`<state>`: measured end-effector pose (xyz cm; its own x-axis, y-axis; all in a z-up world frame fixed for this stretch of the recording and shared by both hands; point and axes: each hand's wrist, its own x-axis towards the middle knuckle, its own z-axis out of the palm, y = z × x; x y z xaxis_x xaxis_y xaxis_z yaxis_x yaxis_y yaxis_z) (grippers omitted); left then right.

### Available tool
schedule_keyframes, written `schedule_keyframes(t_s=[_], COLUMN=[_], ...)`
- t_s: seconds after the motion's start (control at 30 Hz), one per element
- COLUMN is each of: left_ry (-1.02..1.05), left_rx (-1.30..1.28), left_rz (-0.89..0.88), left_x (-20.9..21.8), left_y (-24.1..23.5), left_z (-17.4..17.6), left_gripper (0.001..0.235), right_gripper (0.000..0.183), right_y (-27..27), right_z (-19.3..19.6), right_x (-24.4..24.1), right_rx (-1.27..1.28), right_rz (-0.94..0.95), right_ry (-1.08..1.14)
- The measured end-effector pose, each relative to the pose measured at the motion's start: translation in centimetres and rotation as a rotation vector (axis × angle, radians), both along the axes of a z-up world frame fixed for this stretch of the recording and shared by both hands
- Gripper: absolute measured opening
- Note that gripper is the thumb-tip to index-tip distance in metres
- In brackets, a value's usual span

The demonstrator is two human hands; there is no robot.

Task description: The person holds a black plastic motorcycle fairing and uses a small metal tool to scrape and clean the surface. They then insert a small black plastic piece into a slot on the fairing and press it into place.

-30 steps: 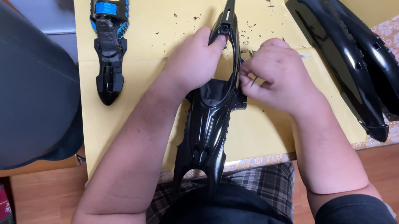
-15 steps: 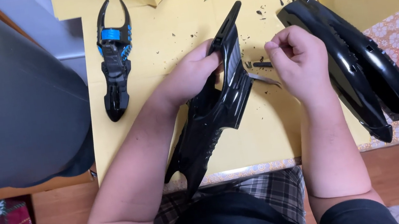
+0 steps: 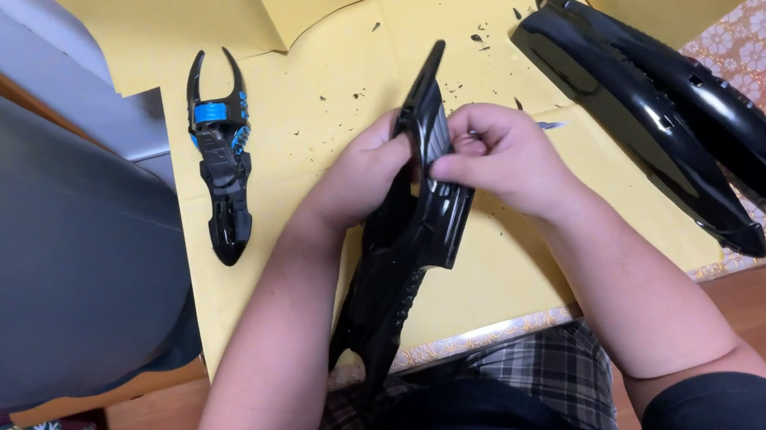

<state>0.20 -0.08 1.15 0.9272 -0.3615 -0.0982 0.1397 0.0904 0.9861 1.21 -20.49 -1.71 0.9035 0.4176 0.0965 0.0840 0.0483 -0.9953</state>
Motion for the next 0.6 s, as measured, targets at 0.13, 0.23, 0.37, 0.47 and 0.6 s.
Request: schedule_keyframes(t_s=[0.13, 0.23, 0.37, 0.47, 0.6], left_ry=[0.013, 0.009, 0.027, 0.029, 0.033], left_rx=[0.11, 0.119, 0.117, 0.101, 0.048], left_rz=[-0.018, -0.025, -0.012, -0.002, 0.002], left_x=[-0.2, -0.3, 0.0, -0.5, -0.1], left_y=[-0.5, -0.7, -0.6, -0.6, -0.4], left_z=[-0.1, 1.7, 0.5, 0.8, -0.5], left_gripper=[0.02, 0.019, 0.02, 0.02, 0.02], right_gripper=[0.032, 0.033, 0.026, 0.02, 0.035], right_y=[0.8, 0.5, 0.4, -0.7, -0.8], right_z=[0.8, 0.2, 0.1, -0.2, -2.2], right_x=[0.3, 1.5, 1.4, 2.4, 2.6], right_rx=[-0.06, 0.021, -0.096, -0.103, -0.079], right_rz=[-0.083, -0.218, -0.07, -0.112, 0.027], right_ry=[0.107, 0.111, 0.079, 0.0, -0.153])
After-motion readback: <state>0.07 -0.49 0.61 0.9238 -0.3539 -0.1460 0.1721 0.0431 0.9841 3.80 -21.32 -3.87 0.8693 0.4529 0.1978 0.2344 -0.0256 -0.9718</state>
